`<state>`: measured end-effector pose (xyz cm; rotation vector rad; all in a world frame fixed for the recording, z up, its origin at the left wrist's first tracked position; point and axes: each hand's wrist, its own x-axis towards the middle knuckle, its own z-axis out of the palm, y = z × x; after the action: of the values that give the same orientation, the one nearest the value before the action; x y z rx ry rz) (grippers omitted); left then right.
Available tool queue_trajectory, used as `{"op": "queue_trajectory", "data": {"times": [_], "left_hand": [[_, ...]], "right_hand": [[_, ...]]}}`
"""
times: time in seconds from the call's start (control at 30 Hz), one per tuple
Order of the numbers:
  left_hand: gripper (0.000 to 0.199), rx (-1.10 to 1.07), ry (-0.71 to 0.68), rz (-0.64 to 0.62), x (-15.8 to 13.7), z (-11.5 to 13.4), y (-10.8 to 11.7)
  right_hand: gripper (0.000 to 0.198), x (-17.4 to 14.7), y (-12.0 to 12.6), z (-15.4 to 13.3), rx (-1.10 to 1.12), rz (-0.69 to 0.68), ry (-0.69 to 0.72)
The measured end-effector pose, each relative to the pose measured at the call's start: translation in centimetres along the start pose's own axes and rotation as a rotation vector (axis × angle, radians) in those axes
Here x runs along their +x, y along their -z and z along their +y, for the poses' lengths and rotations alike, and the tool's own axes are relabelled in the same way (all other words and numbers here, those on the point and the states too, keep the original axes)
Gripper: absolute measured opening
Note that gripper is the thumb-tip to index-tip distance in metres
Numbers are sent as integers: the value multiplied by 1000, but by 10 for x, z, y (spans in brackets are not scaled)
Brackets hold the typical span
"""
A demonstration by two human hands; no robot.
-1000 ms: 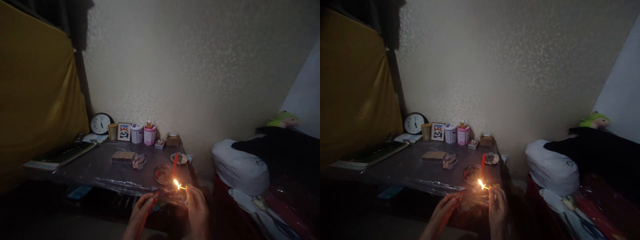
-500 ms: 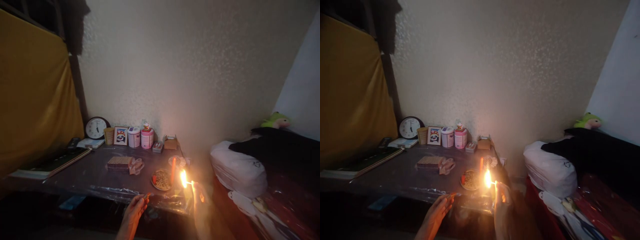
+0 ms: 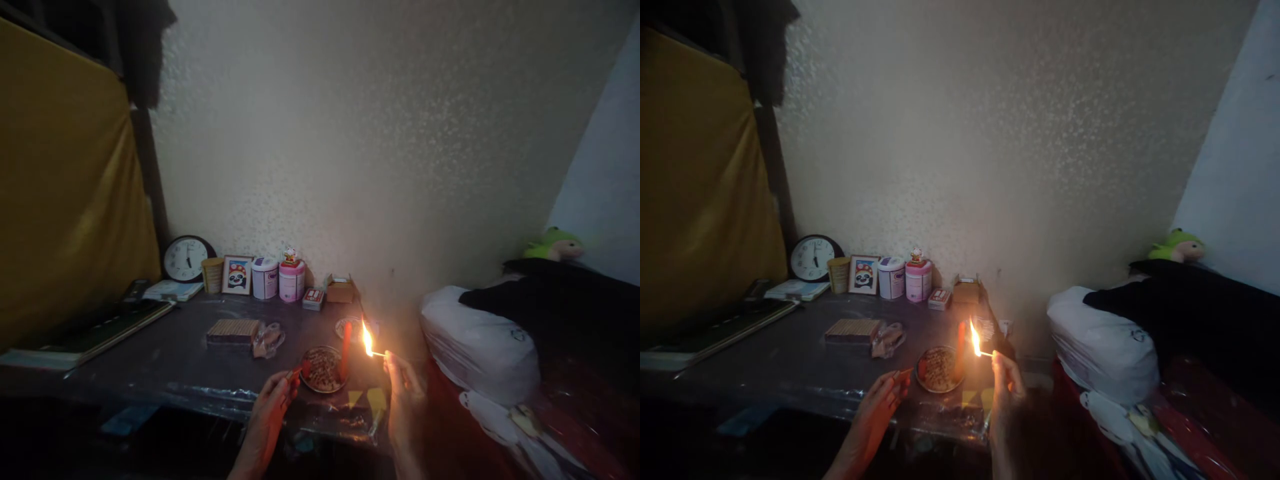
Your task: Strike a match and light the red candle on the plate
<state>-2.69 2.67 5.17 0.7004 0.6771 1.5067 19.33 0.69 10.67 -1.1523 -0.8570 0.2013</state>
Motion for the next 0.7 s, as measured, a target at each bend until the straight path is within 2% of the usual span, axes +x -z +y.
{"op": "queue_trajectory", "data": {"times": [0.07,0.17,0.4,0.7], "left_hand": [[34,-6,4,8,7,0,-2],[33,-2,-17,-7,17,-1,-5],[31,9,-47,-53,32,-1,-11],[25,5,3,-56,29,-12,17]], "right_hand": [[21,3,-5,-9,32,12,-129],[19,9,-12,-19,109,4,-208],[26,30,-30,-14,301,31,-261],[28,43,-48,-3,398,14,-283]]}}
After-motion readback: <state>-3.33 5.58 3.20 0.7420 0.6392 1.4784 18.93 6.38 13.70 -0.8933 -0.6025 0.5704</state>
